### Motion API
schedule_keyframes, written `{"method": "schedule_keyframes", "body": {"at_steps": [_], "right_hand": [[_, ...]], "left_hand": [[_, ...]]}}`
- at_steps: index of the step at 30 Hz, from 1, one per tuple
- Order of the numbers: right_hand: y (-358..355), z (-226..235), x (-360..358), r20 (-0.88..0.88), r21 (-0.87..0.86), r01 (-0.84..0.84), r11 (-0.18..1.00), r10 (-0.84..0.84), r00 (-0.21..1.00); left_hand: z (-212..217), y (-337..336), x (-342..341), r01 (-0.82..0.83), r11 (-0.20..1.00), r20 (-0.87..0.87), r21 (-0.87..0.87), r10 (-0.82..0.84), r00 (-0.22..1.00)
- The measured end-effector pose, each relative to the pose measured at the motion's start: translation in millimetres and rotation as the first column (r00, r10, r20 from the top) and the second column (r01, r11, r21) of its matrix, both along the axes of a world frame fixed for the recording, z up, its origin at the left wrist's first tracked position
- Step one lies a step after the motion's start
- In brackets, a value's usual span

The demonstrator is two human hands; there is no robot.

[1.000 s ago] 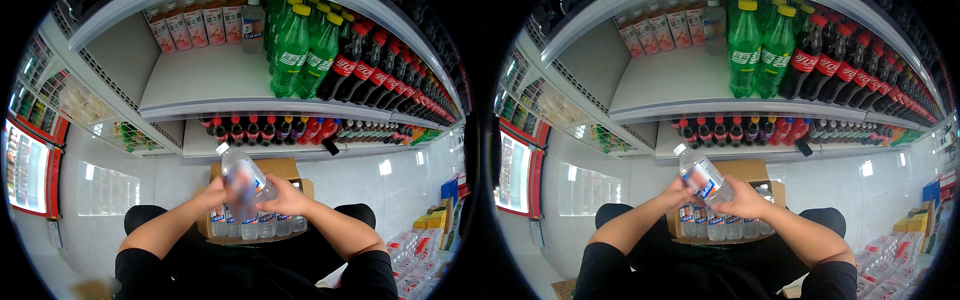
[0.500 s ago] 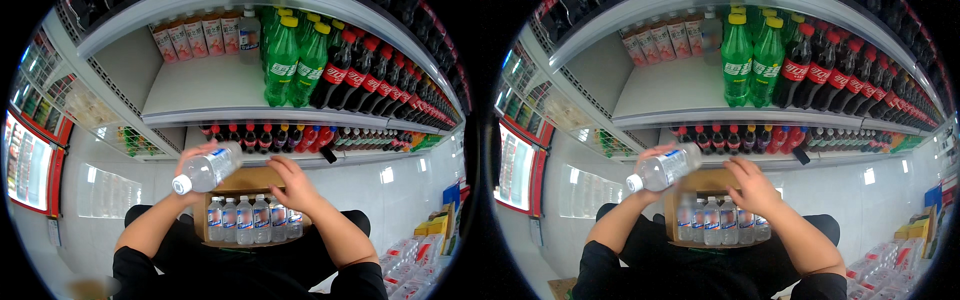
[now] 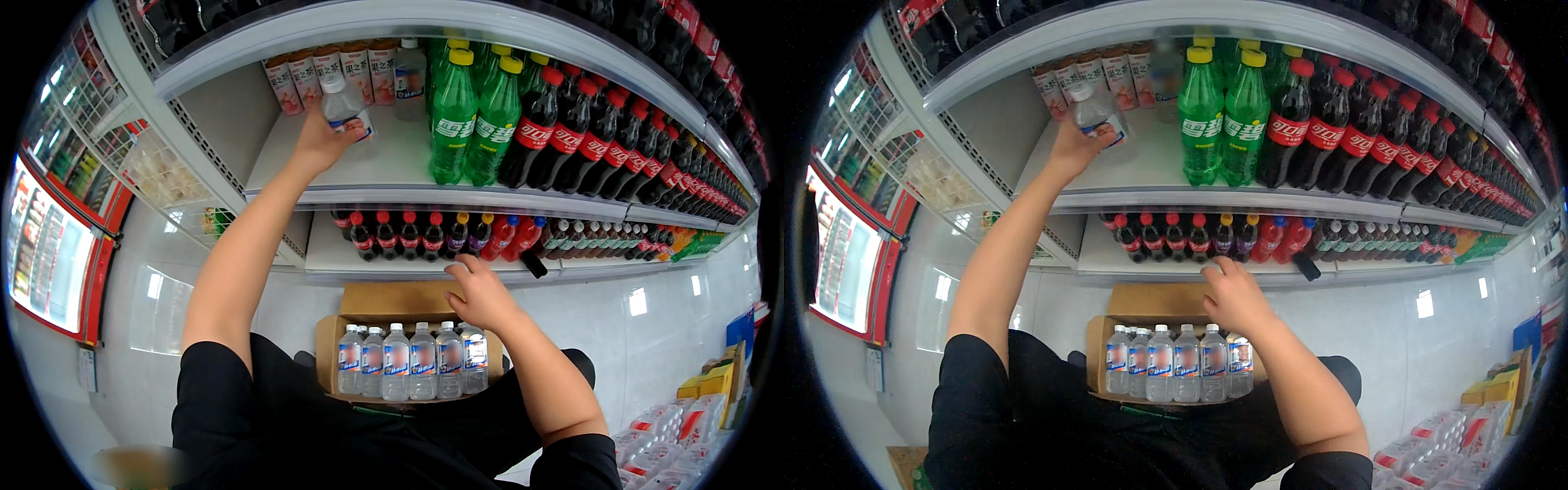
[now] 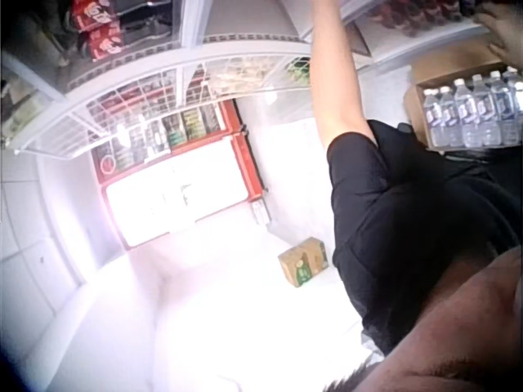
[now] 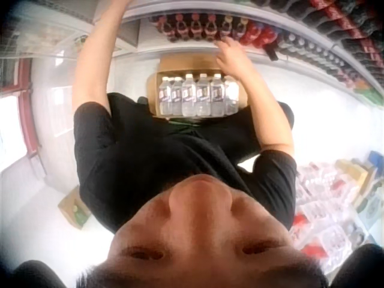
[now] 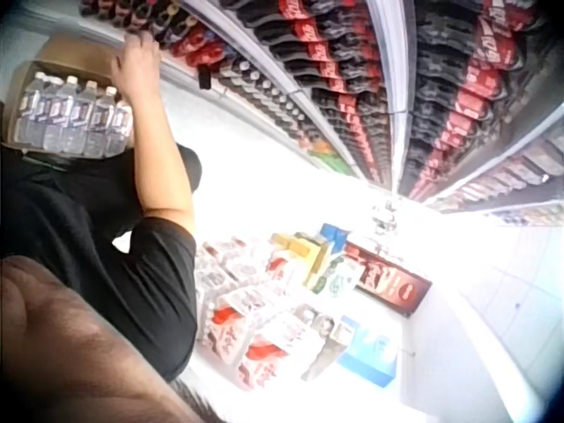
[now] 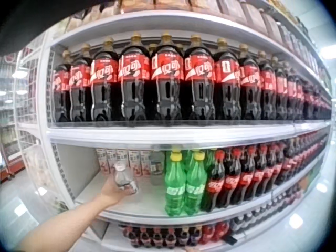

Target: The person sits on the floor in front of a refrigerated display case and restocks the middle shelf with bottled water. They take bottles one by one from a cardboard box on their lap and place them in a row on the shelf.

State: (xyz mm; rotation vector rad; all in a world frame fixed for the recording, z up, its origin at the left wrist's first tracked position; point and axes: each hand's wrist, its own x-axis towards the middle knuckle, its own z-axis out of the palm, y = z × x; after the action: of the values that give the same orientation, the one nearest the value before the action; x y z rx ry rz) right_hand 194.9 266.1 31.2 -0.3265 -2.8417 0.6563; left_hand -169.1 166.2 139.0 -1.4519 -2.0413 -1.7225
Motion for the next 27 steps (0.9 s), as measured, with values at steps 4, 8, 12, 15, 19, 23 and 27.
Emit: {"method": "schedule_keyframes", "body": {"at_steps": [4, 8, 12, 15, 19, 23, 27], "right_hand": [[-2, 6, 3, 0.616, 0.048, -0.043, 0.998, 0.004, 0.787], [-4, 2, 4, 0.768, -0.025, -0.076, 0.997, 0.068, 0.637], [-4, 4, 6, 0.658, -0.070, -0.074, 0.995, 0.102, 0.746], [-1, 19, 7, 0.669, -0.008, -0.048, 0.999, 0.041, 0.742], [-6, 25, 3, 0.642, -0.020, -0.081, 0.996, 0.075, 0.763], [-1, 15, 9, 0.646, -0.033, -0.074, 0.997, 0.077, 0.759], [3, 14, 15, 0.693, -0.035, -0.011, 0.999, 0.033, 0.720]], "left_hand": [[3, 38, -34, 0.146, 0.985, 0.125, -0.089, -0.135, 0.983], [5, 72, -59, -0.051, 0.947, 0.132, -0.319, 0.098, 0.986], [-2, 103, -53, -0.112, 0.919, 0.289, -0.377, 0.232, 0.929], [-13, 128, -44, -0.089, 0.933, 0.389, -0.350, 0.231, 0.892], [-62, 127, -123, -0.246, 0.959, 0.192, -0.143, 0.271, 0.943], [-56, 135, -106, -0.287, 0.945, 0.215, -0.157, 0.316, 0.924], [-24, 122, -23, -0.189, 0.968, 0.365, -0.162, 0.237, 0.900]]}}
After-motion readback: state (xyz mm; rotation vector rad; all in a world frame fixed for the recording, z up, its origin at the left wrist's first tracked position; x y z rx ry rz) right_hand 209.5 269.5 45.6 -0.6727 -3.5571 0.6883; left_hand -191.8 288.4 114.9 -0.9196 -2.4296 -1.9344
